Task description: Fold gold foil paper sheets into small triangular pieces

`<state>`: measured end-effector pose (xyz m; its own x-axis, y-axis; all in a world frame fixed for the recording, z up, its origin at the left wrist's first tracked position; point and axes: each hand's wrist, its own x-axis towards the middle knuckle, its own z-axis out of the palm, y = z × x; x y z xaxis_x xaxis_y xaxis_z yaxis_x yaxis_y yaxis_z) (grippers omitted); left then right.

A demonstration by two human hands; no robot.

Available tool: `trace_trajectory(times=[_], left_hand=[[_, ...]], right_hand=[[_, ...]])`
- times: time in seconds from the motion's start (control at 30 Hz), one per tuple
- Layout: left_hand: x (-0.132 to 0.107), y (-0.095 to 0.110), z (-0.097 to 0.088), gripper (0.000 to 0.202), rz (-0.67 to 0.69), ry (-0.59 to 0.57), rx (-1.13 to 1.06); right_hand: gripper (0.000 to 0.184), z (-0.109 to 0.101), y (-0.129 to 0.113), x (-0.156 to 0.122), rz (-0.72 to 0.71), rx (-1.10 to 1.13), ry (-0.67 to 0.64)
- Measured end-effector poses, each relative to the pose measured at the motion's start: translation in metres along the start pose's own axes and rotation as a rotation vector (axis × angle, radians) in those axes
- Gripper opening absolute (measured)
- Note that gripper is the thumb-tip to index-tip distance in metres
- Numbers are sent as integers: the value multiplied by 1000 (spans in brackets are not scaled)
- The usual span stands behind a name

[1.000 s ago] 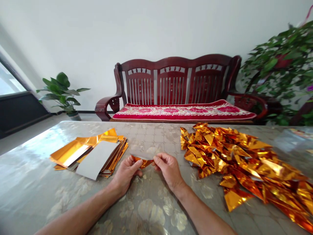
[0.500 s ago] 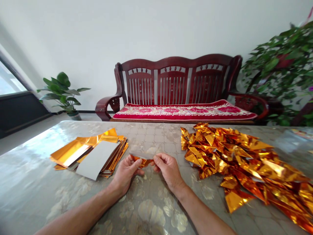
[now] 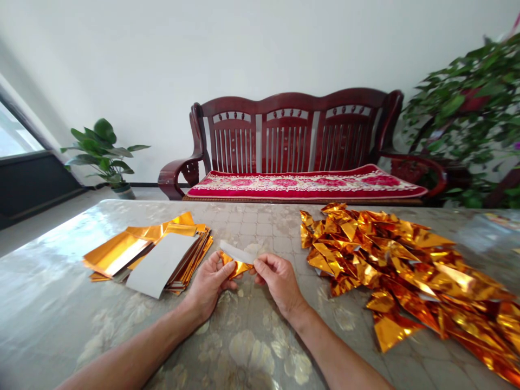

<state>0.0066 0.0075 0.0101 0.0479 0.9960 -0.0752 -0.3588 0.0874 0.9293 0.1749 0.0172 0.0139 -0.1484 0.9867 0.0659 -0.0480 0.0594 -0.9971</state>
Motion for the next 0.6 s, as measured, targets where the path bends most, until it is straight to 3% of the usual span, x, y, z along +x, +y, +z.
trace_trajectory(times=[0.33, 0.6], left_hand=[[-1, 1, 0, 55, -42, -17, -12], [1, -2, -2, 49, 151, -22, 81]], right_hand=[[32, 1, -1, -1, 12, 4, -5], [29, 2, -4, -3, 6, -10, 22]])
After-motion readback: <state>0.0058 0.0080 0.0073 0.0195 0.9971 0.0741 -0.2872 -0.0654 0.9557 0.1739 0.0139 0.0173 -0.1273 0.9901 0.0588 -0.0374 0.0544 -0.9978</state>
